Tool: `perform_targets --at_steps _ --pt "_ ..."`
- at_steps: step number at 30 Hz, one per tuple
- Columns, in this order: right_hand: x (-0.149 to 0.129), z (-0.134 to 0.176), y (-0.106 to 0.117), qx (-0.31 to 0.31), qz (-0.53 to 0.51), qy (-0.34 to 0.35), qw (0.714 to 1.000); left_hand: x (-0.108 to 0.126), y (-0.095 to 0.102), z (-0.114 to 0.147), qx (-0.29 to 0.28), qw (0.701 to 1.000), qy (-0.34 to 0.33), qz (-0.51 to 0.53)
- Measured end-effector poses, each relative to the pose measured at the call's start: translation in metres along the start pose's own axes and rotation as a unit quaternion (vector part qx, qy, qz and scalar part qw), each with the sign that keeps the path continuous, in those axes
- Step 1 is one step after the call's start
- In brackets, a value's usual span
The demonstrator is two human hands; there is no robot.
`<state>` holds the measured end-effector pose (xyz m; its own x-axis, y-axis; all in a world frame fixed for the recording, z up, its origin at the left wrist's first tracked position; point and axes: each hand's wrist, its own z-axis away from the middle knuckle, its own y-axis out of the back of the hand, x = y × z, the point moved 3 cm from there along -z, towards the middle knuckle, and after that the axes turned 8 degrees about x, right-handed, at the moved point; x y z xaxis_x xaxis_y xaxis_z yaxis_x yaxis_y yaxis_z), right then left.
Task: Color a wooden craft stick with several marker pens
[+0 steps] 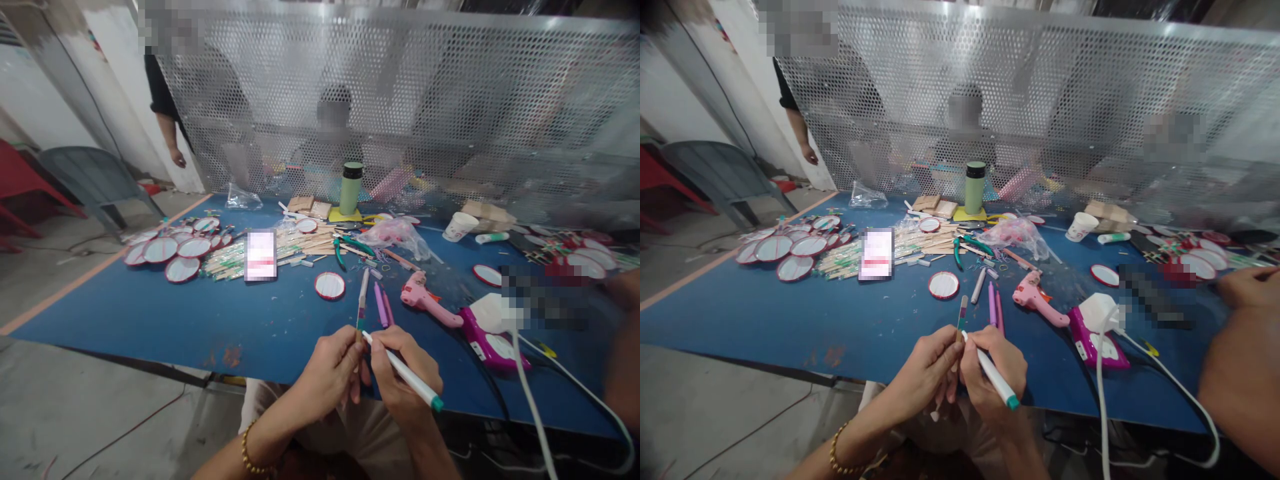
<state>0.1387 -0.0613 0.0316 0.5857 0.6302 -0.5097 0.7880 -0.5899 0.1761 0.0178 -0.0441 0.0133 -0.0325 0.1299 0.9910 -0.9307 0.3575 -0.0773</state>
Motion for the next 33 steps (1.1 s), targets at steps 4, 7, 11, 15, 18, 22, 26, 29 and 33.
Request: perform_targets --at_steps 4,7,11,15,18,22,26,29,33 --pt "0.0014 0.0007 -0.0009 0.002 0.013 0.004 1.000 -0.0010 0.0007 0.0001 0.004 1.000 0.000 -0.002" --pt "0.0011 0.0008 -0.0008 -0.004 0.021 0.011 1.000 -0.0022 0.0011 -0.0006 -0.002 1.000 -0.002 -0.003" --pt "0.0023 0.0031 0.0004 -0.003 0.008 -0.002 1.000 -0.0025 0.0011 -0.0007 -0.006 1.000 0.001 -0.005" --pt "0.0032 0.0055 0.0001 -0.004 0.007 -0.002 1.000 -0.0014 0.0005 -0.0001 0.001 1.000 0.006 0.002" --pt "0.0030 0.0048 -0.0008 -0.006 0.008 0.003 1.000 -0.0010 0.0000 -0.0001 0.001 1.000 0.007 0.008" --pt "0.0014 0.0016 -0.0011 -0.002 0.016 0.014 1.000 -0.0008 0.0001 -0.0004 -0.001 1.000 -0.002 0.010" --pt "0.0001 0.0008 -0.0007 -0.003 0.013 0.010 1.000 -0.0013 0.0003 -0.0004 -0.003 1.000 -0.001 0.013" --pt "0.0010 0.0024 -0.0002 0.001 0.000 -0.007 1.000 -0.0015 0.0007 -0.0004 -0.004 1.000 -0.002 0.007" --pt "0.0030 0.0039 -0.0018 -0.005 -0.002 -0.013 1.000 -0.0010 0.0007 -0.0003 -0.007 1.000 -0.004 0.006"
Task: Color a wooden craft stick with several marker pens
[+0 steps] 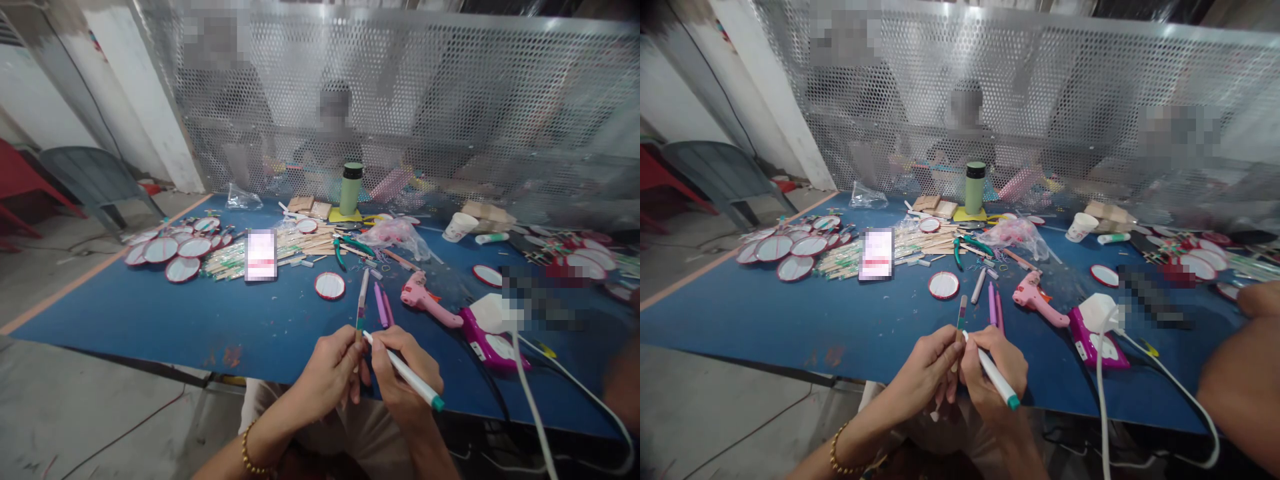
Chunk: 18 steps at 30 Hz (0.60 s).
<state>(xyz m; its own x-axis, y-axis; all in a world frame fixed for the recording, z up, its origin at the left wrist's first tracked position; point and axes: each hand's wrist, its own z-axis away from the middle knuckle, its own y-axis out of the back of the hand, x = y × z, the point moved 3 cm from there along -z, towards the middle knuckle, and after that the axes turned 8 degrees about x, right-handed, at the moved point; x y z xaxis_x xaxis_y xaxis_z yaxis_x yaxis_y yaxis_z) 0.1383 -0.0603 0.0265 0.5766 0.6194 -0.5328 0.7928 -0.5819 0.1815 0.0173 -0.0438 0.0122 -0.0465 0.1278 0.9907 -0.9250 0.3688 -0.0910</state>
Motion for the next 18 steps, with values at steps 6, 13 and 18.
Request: perform_targets --at_steps 6,13,18 --pt "-0.0027 -0.0041 0.0002 0.008 0.020 0.030 0.999 -0.0002 -0.0001 -0.0008 0.003 1.000 0.006 0.000" --pt "-0.0039 -0.0038 0.0018 0.000 0.020 0.009 1.000 -0.0007 0.0005 -0.0012 -0.001 1.000 -0.003 -0.005" --pt "-0.0035 -0.0042 0.0011 0.005 0.007 0.020 1.000 -0.0002 -0.0005 -0.0003 -0.001 1.000 0.004 0.008"
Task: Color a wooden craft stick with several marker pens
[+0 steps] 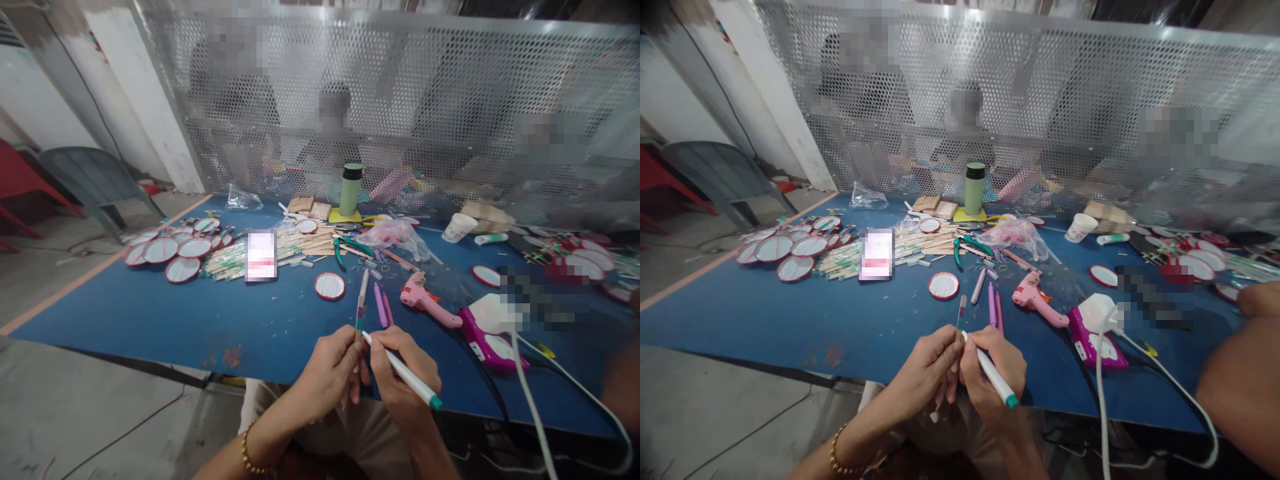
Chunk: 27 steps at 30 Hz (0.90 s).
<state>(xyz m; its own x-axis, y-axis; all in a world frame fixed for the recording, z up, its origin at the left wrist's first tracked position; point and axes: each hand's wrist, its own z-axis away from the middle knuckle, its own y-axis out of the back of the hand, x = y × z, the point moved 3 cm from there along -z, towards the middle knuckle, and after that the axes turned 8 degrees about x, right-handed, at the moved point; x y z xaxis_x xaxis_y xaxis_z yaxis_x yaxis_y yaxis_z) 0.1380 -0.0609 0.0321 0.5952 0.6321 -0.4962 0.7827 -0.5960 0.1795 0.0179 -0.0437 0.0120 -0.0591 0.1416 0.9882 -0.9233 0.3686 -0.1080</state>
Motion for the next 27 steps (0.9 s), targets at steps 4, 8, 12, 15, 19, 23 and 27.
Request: perform_targets --at_steps 4,8,12,15,19,23,27 --pt "-0.0012 -0.0026 -0.0005 -0.007 0.017 0.019 1.000 0.0003 -0.0003 -0.0006 0.003 1.000 0.007 0.001" --pt "-0.0015 -0.0013 -0.0001 -0.006 0.014 0.008 1.000 -0.0004 0.0005 -0.0010 0.000 1.000 0.004 0.002" --pt "-0.0003 0.0011 0.0008 0.004 0.011 -0.007 1.000 -0.0002 0.0009 -0.0007 0.000 1.000 0.004 0.004" --pt "0.0004 0.0017 0.0006 0.002 0.011 -0.001 1.000 0.0006 0.0005 -0.0006 0.002 1.000 0.007 0.005" --pt "0.0031 0.0029 -0.0003 -0.001 0.004 -0.011 1.000 0.0011 0.0003 -0.0004 -0.002 1.000 0.008 0.005" --pt "0.0029 0.0024 -0.0002 0.004 0.011 0.004 1.000 0.0008 0.0007 -0.0003 -0.001 1.000 0.003 0.007" --pt "0.0022 0.0025 0.0001 -0.004 0.014 -0.003 1.000 0.0003 0.0006 -0.0009 -0.004 1.000 -0.002 0.013"
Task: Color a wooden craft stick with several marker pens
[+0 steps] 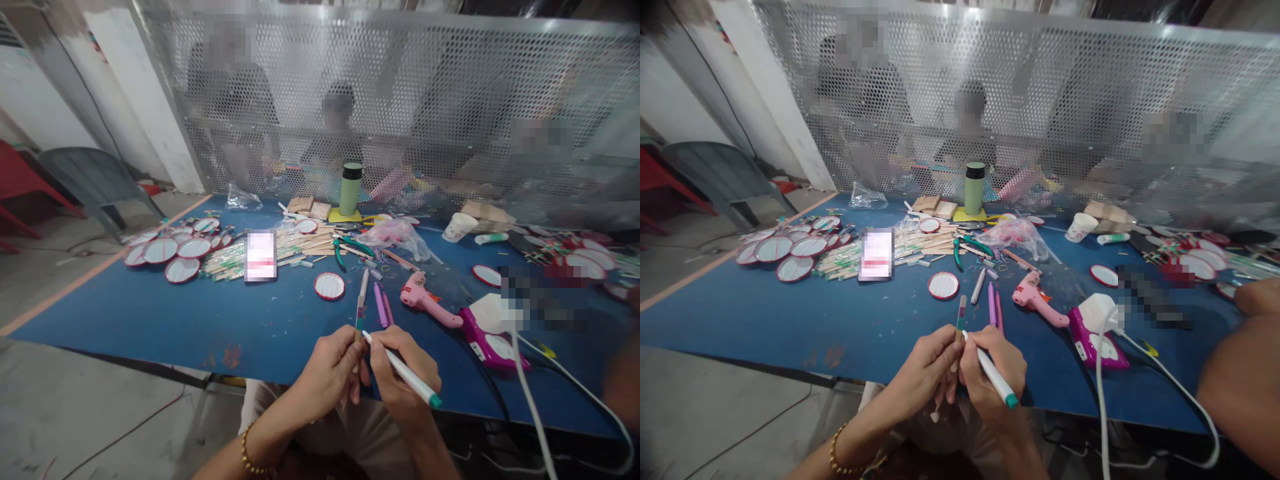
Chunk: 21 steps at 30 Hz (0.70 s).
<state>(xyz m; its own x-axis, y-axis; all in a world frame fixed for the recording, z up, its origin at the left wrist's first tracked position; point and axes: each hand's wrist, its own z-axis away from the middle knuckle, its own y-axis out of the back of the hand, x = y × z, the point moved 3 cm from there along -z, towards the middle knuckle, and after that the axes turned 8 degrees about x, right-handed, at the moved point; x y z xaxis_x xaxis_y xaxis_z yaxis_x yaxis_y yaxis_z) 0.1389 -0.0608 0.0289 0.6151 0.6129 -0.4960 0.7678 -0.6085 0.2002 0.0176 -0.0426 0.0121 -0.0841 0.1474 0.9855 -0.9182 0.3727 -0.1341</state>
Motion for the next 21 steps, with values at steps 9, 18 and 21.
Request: perform_targets --at_steps 9,18,21 --pt "0.0028 0.0041 -0.0004 -0.001 -0.008 -0.013 1.000 -0.0002 -0.0004 -0.0001 0.005 1.000 0.004 -0.007" --pt "-0.0017 0.0006 0.0019 0.013 -0.013 -0.018 1.000 -0.0003 0.0001 0.0006 0.016 1.000 0.017 -0.008" --pt "-0.0014 0.0013 0.0019 0.010 -0.015 -0.022 1.000 0.0003 0.0000 0.0007 0.018 1.000 0.019 -0.009"
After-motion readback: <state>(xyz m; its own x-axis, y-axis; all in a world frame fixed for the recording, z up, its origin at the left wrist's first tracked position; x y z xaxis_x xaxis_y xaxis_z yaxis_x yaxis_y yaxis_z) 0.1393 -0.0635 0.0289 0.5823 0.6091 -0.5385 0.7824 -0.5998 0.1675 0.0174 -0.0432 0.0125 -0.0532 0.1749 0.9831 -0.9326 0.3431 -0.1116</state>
